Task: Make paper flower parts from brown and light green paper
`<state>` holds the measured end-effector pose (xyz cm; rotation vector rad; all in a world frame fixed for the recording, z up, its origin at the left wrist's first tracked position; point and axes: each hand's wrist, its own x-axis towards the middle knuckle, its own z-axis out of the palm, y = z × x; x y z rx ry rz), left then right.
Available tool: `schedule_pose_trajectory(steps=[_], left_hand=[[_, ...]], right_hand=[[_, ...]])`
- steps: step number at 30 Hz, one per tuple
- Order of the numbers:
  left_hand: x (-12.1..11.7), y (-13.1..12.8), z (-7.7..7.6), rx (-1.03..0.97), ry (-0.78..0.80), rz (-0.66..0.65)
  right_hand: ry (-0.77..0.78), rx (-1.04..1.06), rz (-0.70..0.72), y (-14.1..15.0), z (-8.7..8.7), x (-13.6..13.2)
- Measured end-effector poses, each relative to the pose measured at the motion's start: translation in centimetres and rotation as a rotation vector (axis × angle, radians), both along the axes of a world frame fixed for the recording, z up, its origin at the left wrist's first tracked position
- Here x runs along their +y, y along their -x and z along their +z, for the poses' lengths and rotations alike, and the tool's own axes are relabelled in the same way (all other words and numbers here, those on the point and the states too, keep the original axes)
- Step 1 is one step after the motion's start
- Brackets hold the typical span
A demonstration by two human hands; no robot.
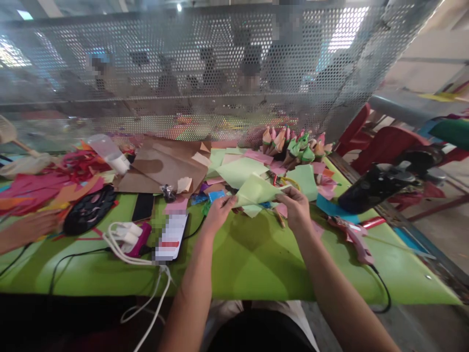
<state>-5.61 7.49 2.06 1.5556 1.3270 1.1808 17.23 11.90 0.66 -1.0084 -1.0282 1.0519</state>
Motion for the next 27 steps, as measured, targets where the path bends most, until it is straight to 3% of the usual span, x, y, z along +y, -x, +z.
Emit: schedule_pose_trajectory(steps=[7, 14, 19, 23, 27], left_hand=[[0.5, -0.5, -1.2, 0.108, -0.088, 0.036], [0.8, -0.7, -2.0, -0.05, -0.023, 0.012], [1.0, -1.1, -1.8, -0.237, -0.005, 0.032], [0.7, -1.6, -1.3, -0.263, 0.009, 0.038], [0.4, -2.0, -0.9, -0.275, 0.03, -0.017]], right_hand=[[-0.026, -0.05, -0.01, 0.0, 0.3, -0.3], [-0.042, 0.038, 0.04, 0.2, 0.3, -0.3], [-0.001, 0.182, 0.163, 1.4, 0.8, -0.7], [0.082, 0.1, 0.333, 2.5, 0.3, -1.5], [0.146, 0.027, 0.311, 2.8, -0.3, -1.8]])
